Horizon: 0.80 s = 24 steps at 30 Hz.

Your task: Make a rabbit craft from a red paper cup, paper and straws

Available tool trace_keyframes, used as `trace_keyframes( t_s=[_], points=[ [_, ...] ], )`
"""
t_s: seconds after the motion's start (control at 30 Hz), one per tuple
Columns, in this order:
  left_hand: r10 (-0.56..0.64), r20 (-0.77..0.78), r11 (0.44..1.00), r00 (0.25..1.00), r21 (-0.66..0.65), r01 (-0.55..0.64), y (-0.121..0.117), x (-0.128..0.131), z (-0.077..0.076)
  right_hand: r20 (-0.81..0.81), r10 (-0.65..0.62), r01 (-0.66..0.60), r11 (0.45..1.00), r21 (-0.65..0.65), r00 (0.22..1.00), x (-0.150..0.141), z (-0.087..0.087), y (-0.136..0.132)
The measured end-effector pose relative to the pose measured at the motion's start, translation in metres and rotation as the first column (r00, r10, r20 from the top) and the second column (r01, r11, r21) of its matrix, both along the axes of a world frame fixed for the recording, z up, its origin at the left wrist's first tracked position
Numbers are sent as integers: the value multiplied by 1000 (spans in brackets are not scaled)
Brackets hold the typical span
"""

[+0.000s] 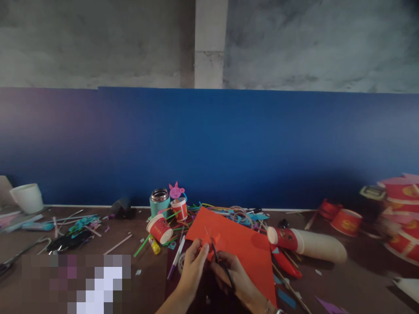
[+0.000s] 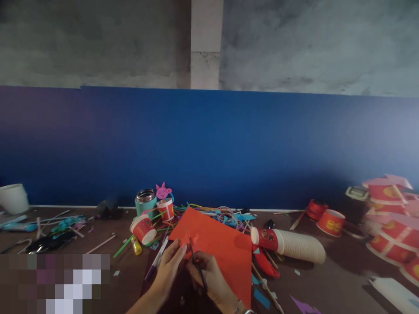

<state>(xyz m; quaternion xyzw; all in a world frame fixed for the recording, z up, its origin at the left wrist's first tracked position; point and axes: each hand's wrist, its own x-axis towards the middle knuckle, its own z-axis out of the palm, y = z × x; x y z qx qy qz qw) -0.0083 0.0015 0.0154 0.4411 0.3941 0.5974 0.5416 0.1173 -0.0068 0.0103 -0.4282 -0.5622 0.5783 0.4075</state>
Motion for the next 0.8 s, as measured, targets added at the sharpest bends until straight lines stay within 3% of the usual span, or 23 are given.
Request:
trace_keyframes(
  t_s=[0.2, 0.67, 0.8],
  points=[
    [28, -39, 999, 999, 34, -27, 2, -1, -4, 37, -9, 8, 1000, 17, 999, 0, -2, 1],
    [102, -33, 994, 994, 41, -101, -1, -1, 3, 20, 16, -16, 1000, 19, 1000, 0, -2, 0],
    [41, -52, 996, 998, 87, -36, 0, -1, 2, 8, 24, -24, 1000, 17, 1000, 0, -3, 0]
  ],
)
